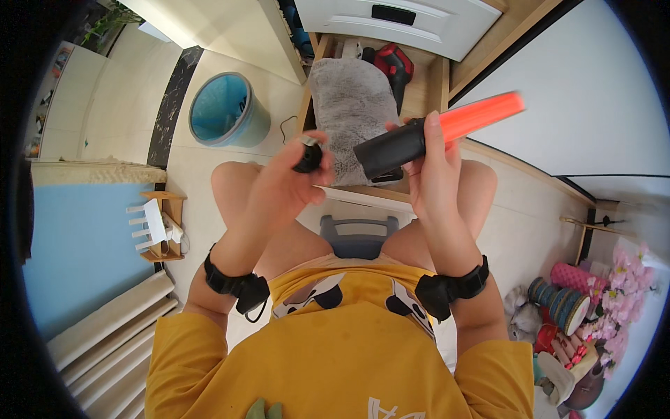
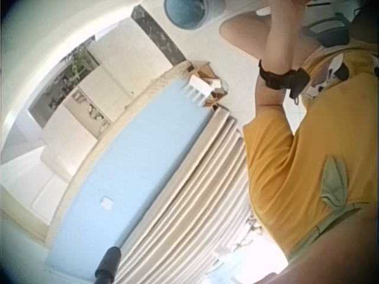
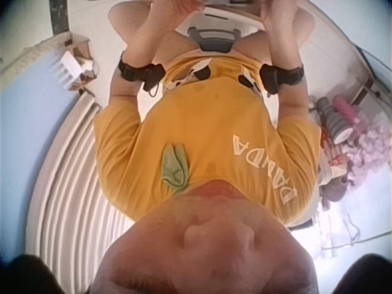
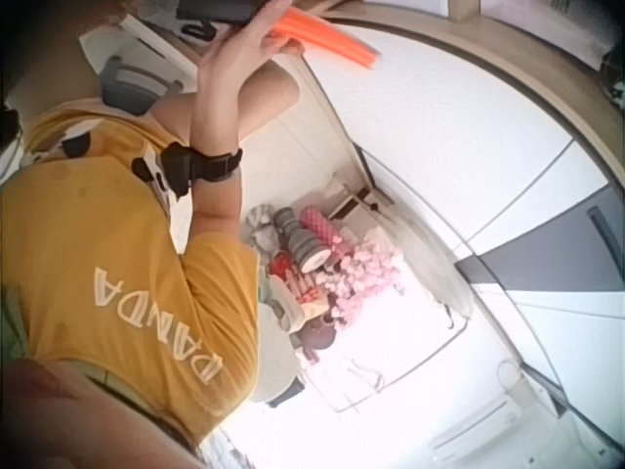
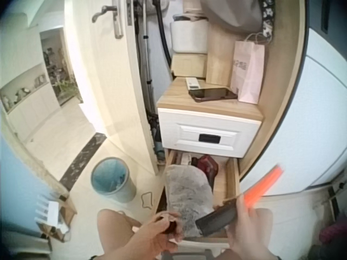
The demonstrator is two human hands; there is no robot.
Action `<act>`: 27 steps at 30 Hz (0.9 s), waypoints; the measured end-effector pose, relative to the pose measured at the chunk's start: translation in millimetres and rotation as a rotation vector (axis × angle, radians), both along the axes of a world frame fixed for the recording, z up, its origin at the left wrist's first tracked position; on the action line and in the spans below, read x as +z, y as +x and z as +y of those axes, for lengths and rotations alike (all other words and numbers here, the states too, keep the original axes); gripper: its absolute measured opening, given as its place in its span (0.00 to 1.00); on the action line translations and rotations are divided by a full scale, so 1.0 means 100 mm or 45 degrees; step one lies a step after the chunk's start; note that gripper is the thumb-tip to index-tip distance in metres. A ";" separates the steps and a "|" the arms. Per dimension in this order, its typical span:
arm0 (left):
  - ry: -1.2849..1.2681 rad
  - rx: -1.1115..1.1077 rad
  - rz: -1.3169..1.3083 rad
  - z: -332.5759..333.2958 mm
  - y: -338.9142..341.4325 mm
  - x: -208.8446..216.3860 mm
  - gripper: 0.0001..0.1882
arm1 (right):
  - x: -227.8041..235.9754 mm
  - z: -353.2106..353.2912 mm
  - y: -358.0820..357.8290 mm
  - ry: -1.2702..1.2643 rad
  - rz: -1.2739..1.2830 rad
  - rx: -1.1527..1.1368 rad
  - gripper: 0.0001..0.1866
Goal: The person sits on the floor and retrieves a red light stick and a grey cloth from a drawer. They use scissors to cut a small piece of tape and then proceed to attach the light stick to a black handle, securing it with the tape.
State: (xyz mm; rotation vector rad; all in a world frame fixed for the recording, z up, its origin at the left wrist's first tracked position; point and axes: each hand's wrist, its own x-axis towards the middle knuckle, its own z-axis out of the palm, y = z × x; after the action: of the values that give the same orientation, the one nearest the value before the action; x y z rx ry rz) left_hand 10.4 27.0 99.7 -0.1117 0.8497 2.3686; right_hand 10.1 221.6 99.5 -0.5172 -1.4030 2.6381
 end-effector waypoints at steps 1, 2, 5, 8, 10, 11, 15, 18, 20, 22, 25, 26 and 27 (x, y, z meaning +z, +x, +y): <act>0.000 -0.065 -0.092 0.01 -0.01 -0.14 0.17 | 0.05 -0.02 0.02 0.156 0.087 0.028 0.15; 0.002 -0.135 -0.183 0.04 -0.01 -0.28 0.17 | 0.10 -0.05 0.03 0.210 0.202 0.024 0.13; 0.044 -0.140 -0.367 0.20 0.03 -0.35 0.16 | 0.18 -0.10 0.06 0.348 0.463 0.044 0.11; 0.238 -0.153 -0.424 0.30 0.04 -0.18 0.14 | 0.20 -0.08 0.07 0.496 0.521 0.169 0.13; 0.243 -0.199 -0.361 0.29 0.02 -0.21 0.14 | 0.18 -0.04 0.08 0.672 0.504 0.253 0.17; 0.176 -0.198 -0.318 0.29 0.02 -0.22 0.17 | 0.16 -0.04 0.08 0.668 0.507 0.259 0.16; 0.040 -0.179 -0.285 0.25 0.02 -0.19 0.21 | 0.13 -0.02 0.07 0.653 0.525 0.278 0.16; 0.058 -0.143 -0.373 0.23 0.02 -0.22 0.14 | 0.15 -0.03 0.05 0.559 0.617 0.276 0.16; 0.057 -0.145 -0.383 0.21 0.02 -0.27 0.10 | 0.15 -0.02 0.04 0.551 0.686 0.291 0.17; 0.035 -0.175 -0.342 0.18 0.02 -0.31 0.09 | 0.15 0.01 0.04 0.626 0.739 0.327 0.18; -0.025 -0.181 -0.292 0.20 0.03 -0.28 0.14 | 0.15 0.06 0.04 0.677 0.736 0.314 0.18; -0.007 -0.193 -0.299 0.19 0.03 -0.30 0.14 | 0.16 0.05 0.04 0.628 0.733 0.317 0.19; 0.011 -0.205 -0.307 0.18 0.03 -0.33 0.14 | 0.16 0.05 0.04 0.579 0.730 0.320 0.19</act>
State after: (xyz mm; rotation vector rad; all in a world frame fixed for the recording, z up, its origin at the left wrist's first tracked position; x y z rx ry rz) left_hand 13.8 45.1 66.4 -0.3071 0.7052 2.1553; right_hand 13.7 226.4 115.8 0.4518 -1.8395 2.2213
